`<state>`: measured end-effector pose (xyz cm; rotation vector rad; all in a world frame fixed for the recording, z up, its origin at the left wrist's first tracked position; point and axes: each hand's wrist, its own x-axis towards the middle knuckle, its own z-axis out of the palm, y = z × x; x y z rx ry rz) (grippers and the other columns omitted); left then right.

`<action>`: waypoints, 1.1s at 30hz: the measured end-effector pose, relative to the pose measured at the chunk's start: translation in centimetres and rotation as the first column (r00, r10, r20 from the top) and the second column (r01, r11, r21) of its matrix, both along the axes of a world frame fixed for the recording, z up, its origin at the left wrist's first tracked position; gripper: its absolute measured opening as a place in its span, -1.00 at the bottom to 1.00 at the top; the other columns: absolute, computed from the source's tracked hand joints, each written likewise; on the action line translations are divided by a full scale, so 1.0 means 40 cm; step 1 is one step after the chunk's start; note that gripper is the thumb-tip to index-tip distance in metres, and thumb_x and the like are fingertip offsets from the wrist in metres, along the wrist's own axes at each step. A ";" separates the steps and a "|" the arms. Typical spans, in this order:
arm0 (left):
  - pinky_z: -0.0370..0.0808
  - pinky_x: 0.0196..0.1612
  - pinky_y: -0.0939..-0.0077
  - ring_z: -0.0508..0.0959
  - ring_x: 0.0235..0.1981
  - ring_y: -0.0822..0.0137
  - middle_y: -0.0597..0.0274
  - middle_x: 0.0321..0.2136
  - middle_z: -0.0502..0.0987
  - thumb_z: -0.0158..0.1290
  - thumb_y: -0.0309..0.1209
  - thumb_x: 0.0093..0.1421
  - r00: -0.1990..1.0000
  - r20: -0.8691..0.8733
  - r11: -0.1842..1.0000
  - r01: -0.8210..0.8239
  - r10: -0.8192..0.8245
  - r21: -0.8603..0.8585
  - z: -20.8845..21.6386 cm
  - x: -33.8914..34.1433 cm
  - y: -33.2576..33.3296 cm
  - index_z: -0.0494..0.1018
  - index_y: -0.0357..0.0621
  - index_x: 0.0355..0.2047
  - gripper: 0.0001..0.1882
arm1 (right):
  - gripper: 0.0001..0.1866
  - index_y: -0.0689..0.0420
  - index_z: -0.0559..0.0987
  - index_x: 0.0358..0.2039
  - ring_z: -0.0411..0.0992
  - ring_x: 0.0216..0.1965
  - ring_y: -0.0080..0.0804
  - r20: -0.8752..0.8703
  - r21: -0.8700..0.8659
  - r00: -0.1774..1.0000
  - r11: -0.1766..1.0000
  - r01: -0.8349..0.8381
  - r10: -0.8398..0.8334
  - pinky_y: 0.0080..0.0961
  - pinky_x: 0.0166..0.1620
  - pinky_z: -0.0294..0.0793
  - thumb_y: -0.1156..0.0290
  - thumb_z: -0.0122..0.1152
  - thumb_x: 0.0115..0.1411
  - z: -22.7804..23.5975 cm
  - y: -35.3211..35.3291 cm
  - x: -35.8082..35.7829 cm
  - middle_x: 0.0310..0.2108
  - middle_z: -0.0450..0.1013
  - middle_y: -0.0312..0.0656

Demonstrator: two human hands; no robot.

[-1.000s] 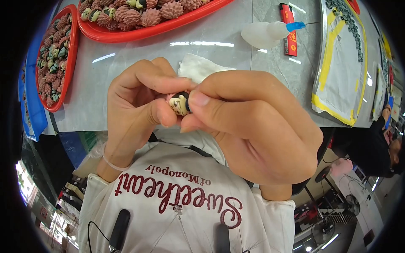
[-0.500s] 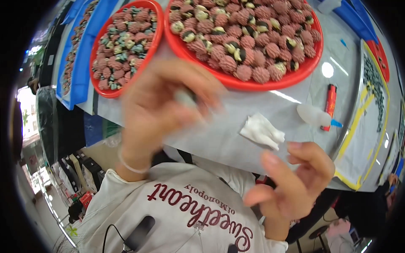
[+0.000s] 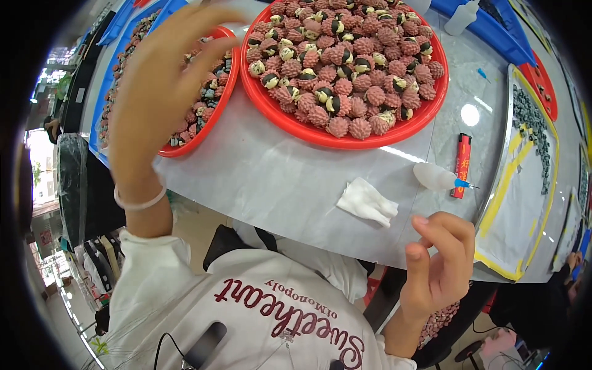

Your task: The person assembles miniature figurines by applying glue from a bottle to the figurine heads, attaching body pieces to them by hand, and placing the assembled figurines into a tray.

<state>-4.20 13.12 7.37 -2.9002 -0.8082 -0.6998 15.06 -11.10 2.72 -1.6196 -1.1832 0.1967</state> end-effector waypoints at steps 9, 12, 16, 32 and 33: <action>0.32 -0.27 0.31 0.38 -0.28 0.06 -0.02 -0.34 0.37 -0.11 -0.55 -0.03 0.947 0.098 0.867 0.320 -0.307 -0.383 0.007 0.193 0.030 0.30 -0.32 -0.42 -0.87 | -0.84 0.33 0.44 -0.37 0.25 -0.43 -0.45 -0.043 0.022 0.991 0.991 0.129 -0.128 -0.64 -0.31 0.24 0.62 0.06 -0.04 0.004 -0.026 0.053 -0.45 0.32 -0.15; 0.35 -0.29 0.63 0.44 -0.39 0.46 0.23 -0.43 0.46 -0.03 -0.51 0.02 0.880 0.438 0.654 0.441 -0.181 -0.615 -0.023 0.166 -0.021 0.40 -0.29 -0.38 -0.86 | -0.81 0.31 0.44 -0.34 0.25 -0.41 -0.46 -0.116 0.017 0.961 0.966 0.256 -0.253 -0.63 -0.25 0.23 0.62 0.06 -0.04 -0.002 0.021 0.047 -0.39 0.35 -0.13; 0.38 -0.31 0.66 0.44 -0.35 0.49 0.27 -0.37 0.43 -0.01 -0.44 0.07 0.760 0.646 0.011 0.647 0.074 -0.763 -0.065 0.132 -0.179 0.40 -0.24 -0.38 -0.86 | -0.69 0.30 0.39 -0.22 0.29 -0.37 -0.48 0.016 -0.231 1.000 0.973 0.017 -0.014 -0.62 -0.19 0.23 0.56 0.10 -0.04 -0.035 0.062 0.054 -0.25 0.37 -0.20; 0.45 -0.34 0.62 0.48 -0.36 0.32 0.05 -0.33 0.41 0.04 -0.36 0.05 0.713 0.553 -0.373 0.699 0.431 -0.610 -0.189 0.111 -0.328 0.30 -0.29 -0.26 -0.69 | -0.40 0.27 0.35 -0.29 0.30 -0.42 -0.46 -0.243 -0.048 0.967 0.995 -0.089 0.075 -0.68 -0.35 0.28 0.06 0.31 -0.19 0.046 -0.028 0.092 -0.37 0.33 -0.07; 0.45 -0.38 0.65 0.49 -0.38 0.34 0.03 -0.34 0.41 0.07 -0.30 0.02 0.724 0.532 -0.365 0.685 0.440 -0.631 -0.189 0.112 -0.330 0.30 -0.28 -0.27 -0.65 | -0.44 0.24 0.36 -0.27 0.22 -0.23 -0.40 -0.341 -0.064 0.923 0.975 -0.212 0.178 -0.57 -0.13 0.18 0.08 0.29 -0.15 0.044 -0.036 0.104 -0.29 0.27 -0.07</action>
